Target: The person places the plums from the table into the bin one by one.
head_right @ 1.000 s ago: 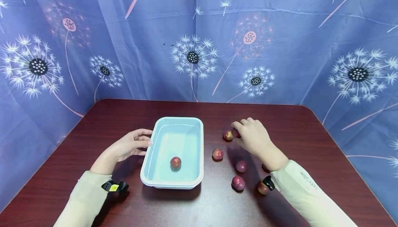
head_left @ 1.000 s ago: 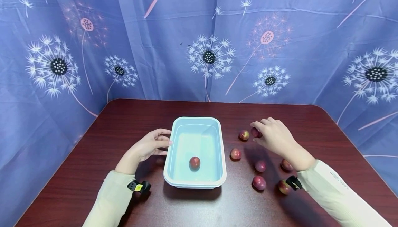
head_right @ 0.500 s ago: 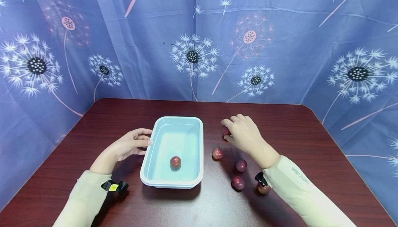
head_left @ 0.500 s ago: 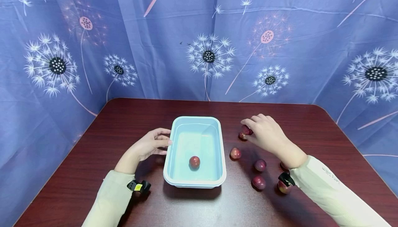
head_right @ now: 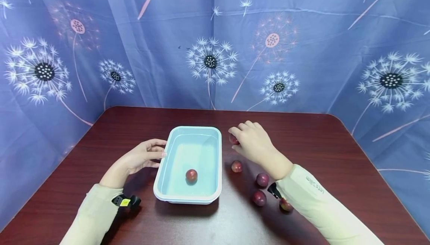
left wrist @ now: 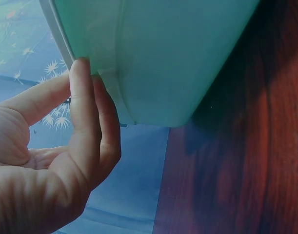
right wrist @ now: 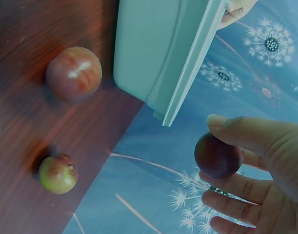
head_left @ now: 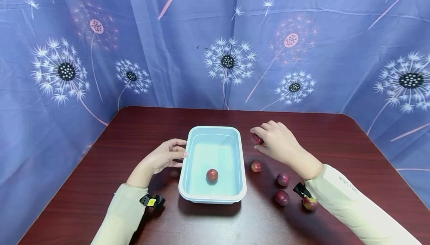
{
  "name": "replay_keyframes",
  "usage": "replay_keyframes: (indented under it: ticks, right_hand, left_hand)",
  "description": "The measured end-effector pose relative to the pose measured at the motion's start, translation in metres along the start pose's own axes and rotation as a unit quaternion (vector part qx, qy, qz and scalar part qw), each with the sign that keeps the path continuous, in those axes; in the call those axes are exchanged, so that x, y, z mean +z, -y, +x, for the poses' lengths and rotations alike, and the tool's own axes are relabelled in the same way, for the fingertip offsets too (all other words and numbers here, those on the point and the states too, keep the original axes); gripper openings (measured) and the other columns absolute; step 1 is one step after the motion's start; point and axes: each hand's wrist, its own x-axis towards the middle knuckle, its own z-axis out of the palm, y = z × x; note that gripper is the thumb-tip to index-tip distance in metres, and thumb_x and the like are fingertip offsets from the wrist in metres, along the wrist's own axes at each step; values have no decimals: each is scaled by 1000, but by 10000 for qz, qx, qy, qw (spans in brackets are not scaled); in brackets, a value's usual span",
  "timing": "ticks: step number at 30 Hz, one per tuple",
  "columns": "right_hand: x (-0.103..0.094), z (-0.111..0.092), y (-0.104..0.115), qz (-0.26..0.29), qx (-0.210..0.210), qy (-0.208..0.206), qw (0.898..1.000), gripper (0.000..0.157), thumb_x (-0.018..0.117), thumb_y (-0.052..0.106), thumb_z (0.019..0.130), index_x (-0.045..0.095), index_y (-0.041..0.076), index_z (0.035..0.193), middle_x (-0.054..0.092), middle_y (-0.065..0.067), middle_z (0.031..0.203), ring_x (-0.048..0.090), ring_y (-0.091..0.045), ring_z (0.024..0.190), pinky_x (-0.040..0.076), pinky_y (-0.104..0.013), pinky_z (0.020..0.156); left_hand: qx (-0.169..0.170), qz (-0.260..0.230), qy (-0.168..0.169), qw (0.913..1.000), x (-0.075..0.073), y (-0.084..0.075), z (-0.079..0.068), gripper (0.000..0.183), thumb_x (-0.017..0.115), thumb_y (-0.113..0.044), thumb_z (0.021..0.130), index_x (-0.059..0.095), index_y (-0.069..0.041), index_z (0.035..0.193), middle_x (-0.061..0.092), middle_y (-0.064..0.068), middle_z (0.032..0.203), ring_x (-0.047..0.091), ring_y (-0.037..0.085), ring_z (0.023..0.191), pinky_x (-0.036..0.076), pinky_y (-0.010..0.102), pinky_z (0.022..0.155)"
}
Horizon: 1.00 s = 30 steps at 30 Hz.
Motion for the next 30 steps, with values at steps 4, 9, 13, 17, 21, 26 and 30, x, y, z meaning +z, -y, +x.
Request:
replay_keyframes:
  ticks: [4,9,13,17,21,26,30]
  right_hand:
    - [1,4,2,-14,-103,-57,9999,39,81,13,65,67,6,101,62,-6,81,56,-29,78,46,-42,67]
    - [2,9,6,13,-129,-9,9999,41,81,14,64,67,7,101,62,-6,81,56,-29,78,46,-41,68]
    - [3,12,10,66,-161,-67,9998,40,81,14,64,67,7,101,62,-5,80,55,-28,77,45,-41,68]
    - [4,17,13,147,-196,-174,9995,38,79,12,65,67,8,100,61,-4,79,54,-27,76,45,-40,67]
    - [8,21,19,146,-251,-188,9994,35,77,11,66,68,8,100,62,-4,80,54,-26,76,45,-40,67]
    - [13,25,29,-10,-417,14,9991,35,79,13,67,67,9,99,62,-5,80,54,-26,75,45,-38,65]
    - [16,29,38,-98,-544,202,9983,35,81,17,69,66,10,100,63,-5,83,55,-26,78,45,-37,65]
  left_hand:
    - [-27,17,-17,10000,0,1,1,60,61,-7,90,31,7,140,58,18,112,64,13,84,56,30,74]
    - [-41,14,-14,10000,-1,2,1,61,61,-8,90,31,7,140,58,17,112,64,13,85,56,30,75]
    - [-38,14,8,10000,-1,2,1,61,61,-9,90,31,7,140,58,16,112,64,13,84,56,30,75]
    - [-14,5,9,10000,-1,2,2,61,61,-8,90,31,7,140,59,16,111,64,13,84,56,31,75]
    - [-26,-10,-22,10000,-1,2,2,60,61,-7,90,31,7,140,58,17,112,64,13,83,56,31,75]
    - [-13,-25,16,10000,-1,2,2,60,61,-7,90,32,7,140,58,15,109,64,13,83,56,31,75]
    - [-10,-17,5,10000,-1,2,2,60,61,-7,90,32,7,140,60,11,105,64,13,83,56,30,74]
